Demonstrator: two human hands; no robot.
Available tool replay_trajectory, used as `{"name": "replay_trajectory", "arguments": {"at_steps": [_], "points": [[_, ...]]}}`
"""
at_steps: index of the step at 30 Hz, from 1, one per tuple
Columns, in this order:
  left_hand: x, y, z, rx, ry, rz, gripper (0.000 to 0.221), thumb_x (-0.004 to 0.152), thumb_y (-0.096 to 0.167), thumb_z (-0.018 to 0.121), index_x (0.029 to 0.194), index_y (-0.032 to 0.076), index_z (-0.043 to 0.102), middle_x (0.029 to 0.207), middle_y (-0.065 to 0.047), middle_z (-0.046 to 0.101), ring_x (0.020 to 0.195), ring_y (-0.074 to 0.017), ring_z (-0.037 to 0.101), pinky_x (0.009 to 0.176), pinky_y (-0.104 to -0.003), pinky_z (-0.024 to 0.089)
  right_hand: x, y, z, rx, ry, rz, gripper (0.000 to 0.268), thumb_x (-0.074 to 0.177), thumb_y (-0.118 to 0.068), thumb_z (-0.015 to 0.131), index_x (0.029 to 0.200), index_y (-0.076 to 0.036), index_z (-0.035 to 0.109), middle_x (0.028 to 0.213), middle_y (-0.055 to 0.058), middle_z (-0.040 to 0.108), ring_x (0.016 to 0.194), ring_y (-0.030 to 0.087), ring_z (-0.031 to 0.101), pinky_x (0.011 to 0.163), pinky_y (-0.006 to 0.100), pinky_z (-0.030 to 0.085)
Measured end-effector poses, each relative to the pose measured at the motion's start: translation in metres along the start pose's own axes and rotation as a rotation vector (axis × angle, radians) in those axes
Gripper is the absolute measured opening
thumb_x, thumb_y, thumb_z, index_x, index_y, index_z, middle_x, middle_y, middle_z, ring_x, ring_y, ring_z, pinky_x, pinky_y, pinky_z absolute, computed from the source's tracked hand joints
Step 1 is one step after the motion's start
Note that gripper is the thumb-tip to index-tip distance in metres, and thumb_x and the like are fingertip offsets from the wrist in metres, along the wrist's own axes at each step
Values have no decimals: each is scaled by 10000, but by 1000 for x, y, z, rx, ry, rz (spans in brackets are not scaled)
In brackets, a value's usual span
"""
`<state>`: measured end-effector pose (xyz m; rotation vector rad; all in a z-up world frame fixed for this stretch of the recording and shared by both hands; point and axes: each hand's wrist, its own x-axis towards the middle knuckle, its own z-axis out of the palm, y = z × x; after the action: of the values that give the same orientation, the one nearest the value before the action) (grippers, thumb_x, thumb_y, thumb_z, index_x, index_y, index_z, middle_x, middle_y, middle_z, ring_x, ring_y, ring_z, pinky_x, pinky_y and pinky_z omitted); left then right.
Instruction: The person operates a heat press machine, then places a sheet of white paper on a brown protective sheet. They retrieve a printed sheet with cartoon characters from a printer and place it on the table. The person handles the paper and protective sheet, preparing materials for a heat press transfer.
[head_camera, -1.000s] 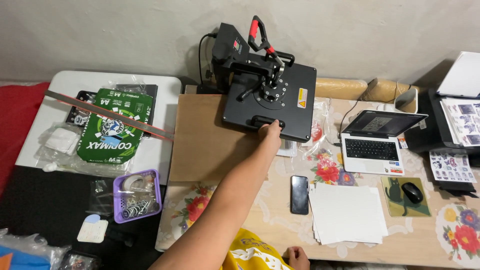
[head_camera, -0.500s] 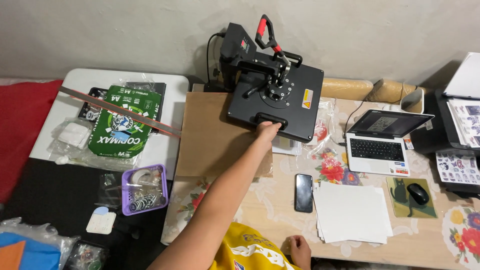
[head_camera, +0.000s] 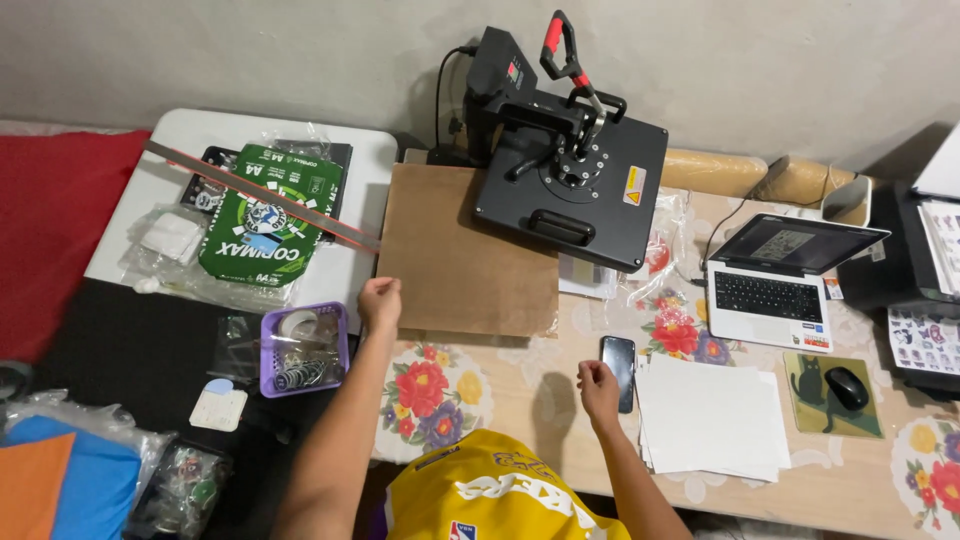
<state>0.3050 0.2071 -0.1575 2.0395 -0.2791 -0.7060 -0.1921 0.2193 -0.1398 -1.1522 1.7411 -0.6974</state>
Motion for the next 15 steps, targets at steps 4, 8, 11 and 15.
{"name": "replay_trajectory", "arguments": {"at_steps": [4, 8, 11, 15], "points": [[13, -32, -45, 171, 183, 130, 276, 955, 404, 841, 1151, 210, 848, 1066, -30, 846, 1100, -298, 806, 925, -429, 625, 47, -9, 26, 52, -4, -39, 245, 1121, -242, 721, 1210, -27, 795, 976, 153, 787, 857, 251, 758, 767, 378, 627], [14, -49, -58, 416, 97, 147, 330, 981, 547, 787, 1150, 281, 883, 1105, 9, 844, 1169, -302, 798, 998, -435, 633, 70, -22, 40, 11, 6, -34, 268, 1091, -298, 744, 1193, -65, 828, 989, 129, 814, 851, 231, 794, 743, 365, 654], [11, -54, -60, 540, 39, 179, 383, 1006, 594, 739, 1165, 285, 900, 1122, -35, 835, 1207, -341, 785, 1050, -463, 628, 83, -21, 50, -50, -5, -44, 289, 1086, -329, 749, 1208, -83, 840, 997, 108, 828, 856, 222, 813, 753, 379, 665], [-15, -35, -69, 565, -7, 156, 391, 1073, 475, 658, 1218, 199, 896, 1196, -149, 832, 1286, -419, 757, 1095, -518, 605, 73, -35, 51, -70, -58, -47, 302, 1101, -300, 737, 1248, -56, 836, 1019, 126, 819, 865, 224, 790, 768, 378, 642]]}}
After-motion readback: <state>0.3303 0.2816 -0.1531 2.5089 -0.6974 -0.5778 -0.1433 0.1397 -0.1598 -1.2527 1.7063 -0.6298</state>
